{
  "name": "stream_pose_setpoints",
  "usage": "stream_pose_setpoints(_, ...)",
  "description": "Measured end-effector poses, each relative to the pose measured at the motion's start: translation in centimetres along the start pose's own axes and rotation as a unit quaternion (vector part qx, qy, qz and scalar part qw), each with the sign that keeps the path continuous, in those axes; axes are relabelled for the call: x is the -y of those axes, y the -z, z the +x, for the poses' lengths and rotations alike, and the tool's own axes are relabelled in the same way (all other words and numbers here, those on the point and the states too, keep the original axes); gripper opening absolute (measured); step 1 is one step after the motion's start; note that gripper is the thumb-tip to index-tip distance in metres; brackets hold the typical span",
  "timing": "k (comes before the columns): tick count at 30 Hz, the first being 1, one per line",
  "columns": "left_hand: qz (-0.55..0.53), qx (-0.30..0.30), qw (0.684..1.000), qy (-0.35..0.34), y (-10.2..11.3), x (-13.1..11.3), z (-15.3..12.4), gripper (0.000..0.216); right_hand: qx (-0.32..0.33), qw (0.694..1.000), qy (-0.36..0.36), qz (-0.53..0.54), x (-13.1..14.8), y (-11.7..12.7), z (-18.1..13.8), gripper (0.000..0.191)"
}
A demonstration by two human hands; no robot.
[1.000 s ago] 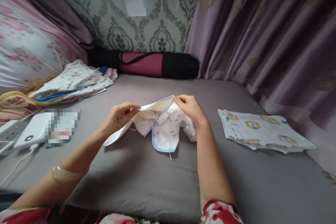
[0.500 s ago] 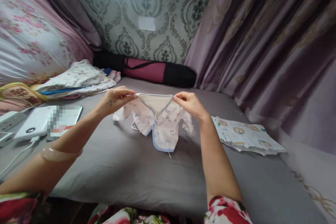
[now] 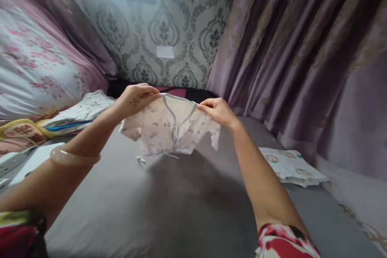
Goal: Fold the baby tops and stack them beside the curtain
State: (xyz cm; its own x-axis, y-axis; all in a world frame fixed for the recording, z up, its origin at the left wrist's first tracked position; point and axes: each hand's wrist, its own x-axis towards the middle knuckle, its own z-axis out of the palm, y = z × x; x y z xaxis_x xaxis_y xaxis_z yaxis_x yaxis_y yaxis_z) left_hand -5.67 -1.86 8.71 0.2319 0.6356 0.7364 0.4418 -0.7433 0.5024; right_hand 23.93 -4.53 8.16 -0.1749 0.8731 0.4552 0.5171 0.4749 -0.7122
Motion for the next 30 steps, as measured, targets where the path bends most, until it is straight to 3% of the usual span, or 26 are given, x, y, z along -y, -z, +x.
stream_pose_setpoints(3, -0.033, 0.005, 0.999, 0.022, 0.1, 0.7, 0.5, 0.029, -0.032, 0.999, -0.003, 0.023, -0.7, 1.0, 0.6, 0.049)
stream_pose_setpoints(6, -0.045, 0.070, 0.995, 0.051, -0.5, 2.0, 0.8, 0.029, -0.005, 1.000, -0.010, -0.025, -1.4, 1.6, 1.0, 0.046)
stream_pose_setpoints(11, -0.072, -0.014, 0.993, 0.093, -2.4, 3.4, 0.9, 0.037, -0.045, 0.999, 0.005, 0.007, -2.6, 1.4, 1.2, 0.047)
stream_pose_setpoints(16, -0.155, 0.015, 0.978, 0.135, -1.9, 1.4, 0.7, 0.039, -0.087, 0.996, -0.001, 0.035, -1.9, 1.2, 0.5, 0.047)
stream_pose_setpoints(22, -0.176, 0.104, 0.963, 0.174, 0.2, -0.3, 1.5, 0.034, -0.020, 0.998, -0.032, 0.057, -0.4, 2.5, 0.1, 0.047)
stream_pose_setpoints(25, -0.166, 0.115, 0.965, 0.170, -0.5, 0.4, 1.8, 0.036, -0.016, 0.999, -0.033, 0.012, -0.9, 2.5, 0.5, 0.044)
stream_pose_setpoints(30, -0.182, 0.140, 0.955, 0.187, -2.0, 1.5, 1.3, 0.039, 0.008, 0.998, -0.046, 0.048, -2.1, 2.2, 0.5, 0.045)
